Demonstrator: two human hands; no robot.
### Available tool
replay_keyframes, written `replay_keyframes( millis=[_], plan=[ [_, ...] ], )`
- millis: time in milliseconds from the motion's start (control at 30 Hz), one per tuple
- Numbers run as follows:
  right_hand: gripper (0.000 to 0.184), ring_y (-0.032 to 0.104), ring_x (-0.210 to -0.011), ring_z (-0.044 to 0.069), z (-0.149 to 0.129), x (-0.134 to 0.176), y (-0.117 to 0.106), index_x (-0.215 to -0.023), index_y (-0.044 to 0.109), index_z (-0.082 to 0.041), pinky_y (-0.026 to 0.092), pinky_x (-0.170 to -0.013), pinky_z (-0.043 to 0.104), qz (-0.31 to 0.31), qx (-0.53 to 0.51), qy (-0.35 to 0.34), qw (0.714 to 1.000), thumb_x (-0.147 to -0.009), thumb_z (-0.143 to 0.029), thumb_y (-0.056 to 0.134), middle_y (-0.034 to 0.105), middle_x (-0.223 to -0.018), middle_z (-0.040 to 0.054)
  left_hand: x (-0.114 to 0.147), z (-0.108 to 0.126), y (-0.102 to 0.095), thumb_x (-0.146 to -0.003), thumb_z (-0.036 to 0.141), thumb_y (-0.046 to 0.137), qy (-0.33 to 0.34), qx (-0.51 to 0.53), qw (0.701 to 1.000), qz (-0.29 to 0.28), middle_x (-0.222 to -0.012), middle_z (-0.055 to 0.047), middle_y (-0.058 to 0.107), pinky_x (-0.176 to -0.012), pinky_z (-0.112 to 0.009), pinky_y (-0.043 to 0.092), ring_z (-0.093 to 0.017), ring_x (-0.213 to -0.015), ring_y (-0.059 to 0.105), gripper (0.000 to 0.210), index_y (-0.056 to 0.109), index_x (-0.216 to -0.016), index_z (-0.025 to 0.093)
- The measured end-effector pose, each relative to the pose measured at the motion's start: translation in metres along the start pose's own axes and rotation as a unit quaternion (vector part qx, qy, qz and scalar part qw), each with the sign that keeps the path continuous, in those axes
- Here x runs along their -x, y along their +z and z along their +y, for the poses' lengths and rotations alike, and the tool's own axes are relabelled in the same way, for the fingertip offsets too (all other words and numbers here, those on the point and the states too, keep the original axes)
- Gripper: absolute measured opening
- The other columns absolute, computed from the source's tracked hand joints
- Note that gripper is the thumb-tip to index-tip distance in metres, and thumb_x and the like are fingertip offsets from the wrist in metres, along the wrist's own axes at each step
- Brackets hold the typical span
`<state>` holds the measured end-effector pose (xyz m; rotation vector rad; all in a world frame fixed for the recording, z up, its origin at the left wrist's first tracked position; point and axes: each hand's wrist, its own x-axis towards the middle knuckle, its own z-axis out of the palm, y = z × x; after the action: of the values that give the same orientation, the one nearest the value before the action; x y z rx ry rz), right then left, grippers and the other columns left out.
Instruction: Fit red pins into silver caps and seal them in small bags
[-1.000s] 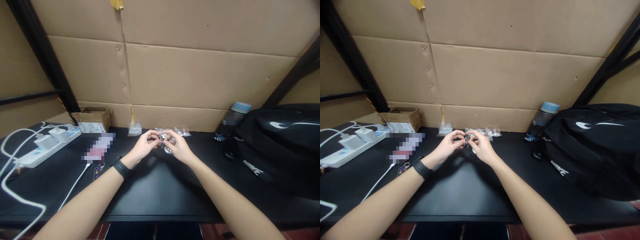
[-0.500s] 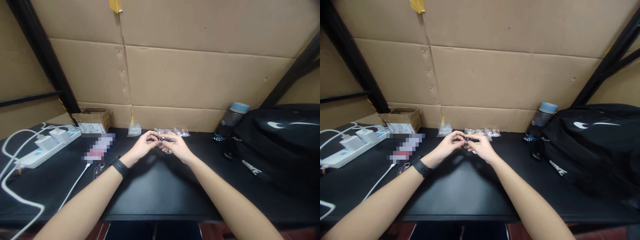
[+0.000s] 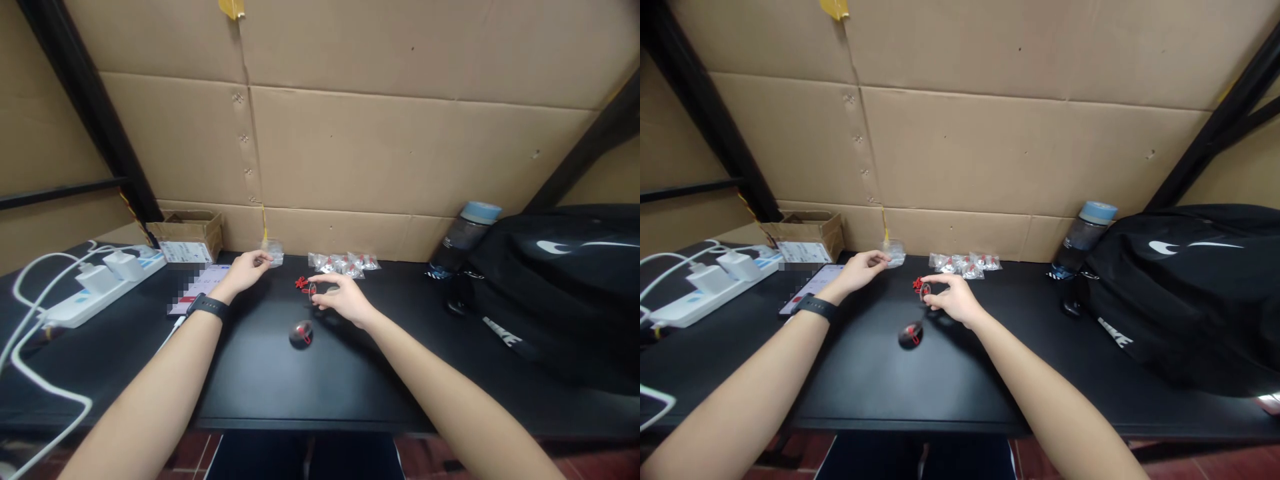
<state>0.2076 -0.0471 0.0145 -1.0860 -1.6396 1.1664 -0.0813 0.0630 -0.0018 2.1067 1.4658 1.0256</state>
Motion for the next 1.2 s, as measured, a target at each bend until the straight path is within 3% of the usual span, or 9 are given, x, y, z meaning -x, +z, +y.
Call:
replay_keyframes(
  millis=[133, 267, 467, 633, 867, 1033, 1200],
  plan=[
    [0.038, 0.067, -0.076, 0.011, -0.001, 0.002, -0.003, -0.116, 0.075, -0.025, 0.06, -0.07, 0.027, -0.039, 0.124, -0.119, 0.984, -0.079, -0.032, 0.079, 0.06, -0.123, 0.0086, 0.006, 0.014, 0.006, -0.085, 0.036, 0.058, 0.072, -0.062, 0.995, -0.031, -0.099, -0.005, 0.077, -0.089, -0.035, 0.053, -0.023, -0.093, 0.071, 0.025, 0.072, -0.1, 0.021],
    [0.044, 0.066, -0.078, 0.011, -0.009, 0.01, -0.001, -0.117, 0.072, -0.026, 0.06, -0.072, 0.027, -0.104, 0.151, -0.15, 0.972, -0.076, -0.035, 0.084, 0.06, -0.121, 0.0076, 0.011, 0.031, 0.009, -0.084, 0.031, 0.057, 0.101, -0.086, 0.99, -0.046, -0.1, -0.005, 0.076, -0.089, -0.033, 0.053, -0.022, -0.093, 0.071, 0.024, 0.072, -0.099, 0.021],
    [0.034, 0.067, -0.083, 0.013, -0.016, 0.019, 0.015, -0.112, 0.074, -0.028, 0.057, -0.073, 0.026, -0.129, 0.181, -0.191, 0.956, -0.079, -0.03, 0.082, 0.067, -0.114, 0.0047, 0.012, 0.033, 0.006, -0.084, 0.03, 0.058, 0.098, -0.095, 0.989, -0.05, -0.102, -0.005, 0.076, -0.089, -0.033, 0.054, -0.022, -0.095, 0.07, 0.023, 0.071, -0.1, 0.02],
    [0.038, 0.072, -0.092, 0.017, -0.022, 0.021, 0.017, -0.113, 0.071, -0.023, 0.059, -0.081, 0.029, -0.177, 0.126, -0.155, 0.964, -0.078, -0.033, 0.082, 0.071, -0.118, 0.0057, 0.01, 0.028, 0.005, -0.083, 0.029, 0.06, 0.087, -0.099, 0.99, -0.044, -0.103, -0.005, 0.076, -0.09, -0.034, 0.053, -0.023, -0.097, 0.07, 0.021, 0.07, -0.099, 0.021],
    [0.03, 0.07, -0.103, 0.02, -0.027, 0.025, 0.016, -0.094, 0.071, -0.02, 0.053, -0.093, 0.031, -0.226, 0.136, -0.121, 0.957, -0.072, -0.035, 0.086, 0.074, -0.113, 0.0058, 0.008, 0.017, 0.007, -0.083, 0.028, 0.06, 0.074, -0.114, 0.99, -0.038, -0.106, -0.005, 0.075, -0.093, -0.033, 0.052, -0.023, -0.101, 0.07, 0.023, 0.07, -0.102, 0.021],
    [0.034, 0.069, -0.088, 0.016, -0.021, 0.024, 0.017, -0.099, 0.071, -0.019, 0.052, -0.084, 0.027, -0.282, 0.178, -0.137, 0.933, -0.069, -0.027, 0.087, 0.076, -0.1, 0.0028, 0.008, 0.017, 0.006, -0.084, 0.03, 0.06, 0.044, -0.178, 0.983, -0.025, -0.115, -0.004, 0.073, -0.098, -0.035, 0.049, -0.025, -0.11, 0.066, 0.024, 0.07, -0.105, 0.024],
    [0.038, 0.065, -0.088, 0.016, -0.023, 0.023, 0.014, -0.103, 0.073, -0.021, 0.05, -0.083, 0.026, -0.287, 0.209, -0.172, 0.919, -0.07, -0.035, 0.087, 0.074, -0.098, 0.0013, 0.009, 0.021, 0.004, -0.086, 0.033, 0.059, 0.023, -0.189, 0.982, -0.023, -0.118, -0.005, 0.071, -0.098, -0.038, 0.047, -0.027, -0.113, 0.064, 0.024, 0.069, -0.106, 0.025]
  ],
)
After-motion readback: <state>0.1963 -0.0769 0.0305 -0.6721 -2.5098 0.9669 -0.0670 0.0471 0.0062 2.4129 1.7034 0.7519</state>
